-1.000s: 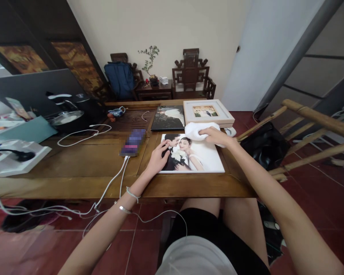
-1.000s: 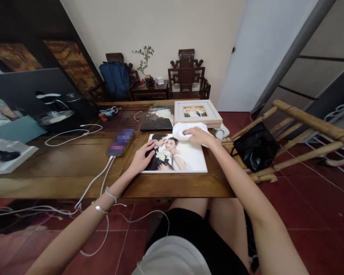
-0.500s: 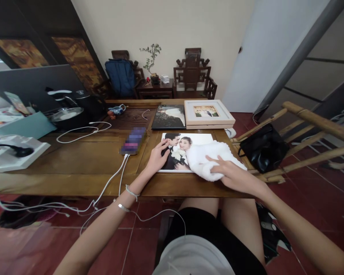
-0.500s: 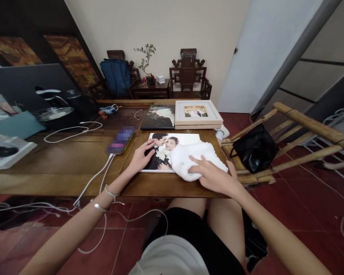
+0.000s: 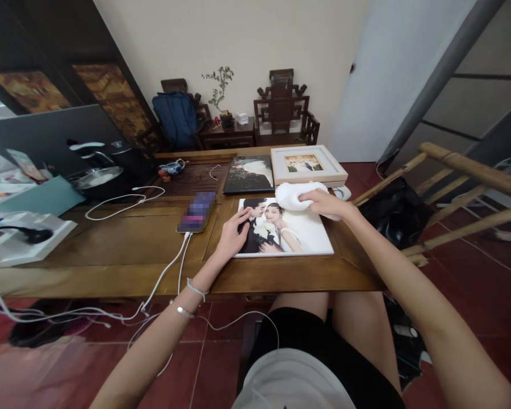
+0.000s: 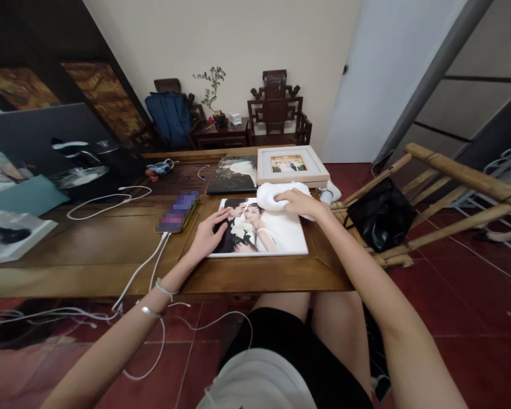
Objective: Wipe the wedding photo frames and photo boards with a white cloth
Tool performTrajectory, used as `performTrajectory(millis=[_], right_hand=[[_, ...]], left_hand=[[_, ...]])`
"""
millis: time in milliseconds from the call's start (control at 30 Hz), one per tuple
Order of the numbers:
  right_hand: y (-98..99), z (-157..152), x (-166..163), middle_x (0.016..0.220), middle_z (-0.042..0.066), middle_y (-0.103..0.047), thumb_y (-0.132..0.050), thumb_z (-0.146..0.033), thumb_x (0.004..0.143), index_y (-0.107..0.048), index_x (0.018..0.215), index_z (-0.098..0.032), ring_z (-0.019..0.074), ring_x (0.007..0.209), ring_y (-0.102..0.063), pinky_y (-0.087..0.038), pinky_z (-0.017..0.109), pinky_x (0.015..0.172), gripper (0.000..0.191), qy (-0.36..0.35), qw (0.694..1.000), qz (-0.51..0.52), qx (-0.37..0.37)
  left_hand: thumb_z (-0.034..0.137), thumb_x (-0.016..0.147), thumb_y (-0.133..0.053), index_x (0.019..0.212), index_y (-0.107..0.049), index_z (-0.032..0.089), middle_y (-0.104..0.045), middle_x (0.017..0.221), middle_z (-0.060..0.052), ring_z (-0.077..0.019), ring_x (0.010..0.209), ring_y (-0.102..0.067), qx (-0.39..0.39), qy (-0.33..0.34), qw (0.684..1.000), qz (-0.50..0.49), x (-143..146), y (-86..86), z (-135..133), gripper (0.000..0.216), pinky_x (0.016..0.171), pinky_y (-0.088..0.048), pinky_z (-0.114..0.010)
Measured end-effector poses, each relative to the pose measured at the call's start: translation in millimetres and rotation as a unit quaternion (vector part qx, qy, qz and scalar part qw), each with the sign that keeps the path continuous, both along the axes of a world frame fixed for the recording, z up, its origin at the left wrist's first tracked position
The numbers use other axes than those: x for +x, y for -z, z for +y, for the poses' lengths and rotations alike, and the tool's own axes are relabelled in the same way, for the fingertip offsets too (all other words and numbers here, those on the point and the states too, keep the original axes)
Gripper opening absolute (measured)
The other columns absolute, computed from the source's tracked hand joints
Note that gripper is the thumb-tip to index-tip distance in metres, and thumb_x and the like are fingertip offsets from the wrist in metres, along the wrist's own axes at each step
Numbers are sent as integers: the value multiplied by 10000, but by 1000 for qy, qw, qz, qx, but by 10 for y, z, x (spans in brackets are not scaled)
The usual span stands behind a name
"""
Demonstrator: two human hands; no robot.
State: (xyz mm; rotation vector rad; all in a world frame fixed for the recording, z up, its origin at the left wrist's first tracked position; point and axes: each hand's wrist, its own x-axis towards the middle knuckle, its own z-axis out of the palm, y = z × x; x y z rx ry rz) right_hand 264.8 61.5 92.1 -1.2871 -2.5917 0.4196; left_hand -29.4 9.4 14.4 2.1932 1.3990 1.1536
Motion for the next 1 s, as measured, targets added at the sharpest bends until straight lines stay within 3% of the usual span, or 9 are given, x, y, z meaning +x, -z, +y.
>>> performTrajectory(millis=[100,200,300,400,500,633,767,867,1000], right_hand=[[18,77,19,1044,52,-707,-387,-48,566,-698,985,-167,252,979,-610,-430,311,861,536,3,1000,3,8],[101,-87,27,1053,64,-704,-380,-34,580,-693,1000,-160,245,974,-620,-436,315,869,539,6,1000,6,25],[207,-436,39,1076,70,-696,-377,-18,598,-676,1030,-170,260,1081,-587,-408,370,951,547,-8,999,-5,46],[256,-884,48,1237,74,-623,-376,-8,599,-655,1050,-185,270,1283,-438,-291,469,1073,559,-16,998,-10,55],[204,-1314,20,1335,91,-552,-372,11,580,-660,1017,-190,256,1363,-325,-206,501,1119,561,-24,999,-12,31],[77,-1617,-52,1295,85,-587,-370,25,543,-674,956,-215,252,1362,-326,-237,488,1112,566,-44,999,-22,-18],[48,-1408,-73,1202,62,-649,-371,23,592,-677,984,-224,261,1272,-461,-335,450,1052,555,-38,999,-10,-11],[59,-979,-60,1063,38,-705,-387,-1,597,-689,997,-216,254,1087,-594,-413,372,964,545,-32,999,-1,12],[34,-351,-47,1027,35,-713,-392,-38,582,-701,991,-188,236,938,-627,-446,304,855,534,-23,1000,6,6]], left_hand=[[187,866,-444,1223,-602,115,-560,1327,-107,-213,1305,-444,-8,8,1000,-3,0,26,7,397,1117,-331,-391],[191,876,-415,1256,-572,89,-534,1352,-121,-209,1336,-398,-19,18,1000,-3,2,50,15,423,1129,-307,-384],[193,878,-406,1251,-577,96,-527,1361,-117,-205,1337,-399,-22,18,1000,-3,5,58,20,421,1134,-297,-379],[198,877,-410,1235,-593,126,-532,1362,-99,-204,1330,-410,-22,14,1000,2,7,55,23,408,1135,-295,-384],[208,882,-407,1228,-598,142,-535,1360,-93,-205,1329,-411,-24,14,1000,9,4,57,30,400,1131,-302,-389],[219,888,-398,1242,-585,137,-523,1370,-103,-215,1334,-404,-26,20,999,13,-4,74,45,409,1128,-305,-410],[213,880,-403,1251,-573,178,-521,1376,-77,-204,1332,-407,-26,23,999,8,-11,91,59,410,1131,-298,-420],[207,880,-396,1269,-551,167,-505,1389,-91,-204,1338,-397,-34,28,999,-2,-15,98,65,420,1139,-280,-421],[211,886,-384,1287,-527,147,-481,1406,-117,-216,1350,-377,-44,36,998,0,-21,106,70,431,1143,-264,-436]])
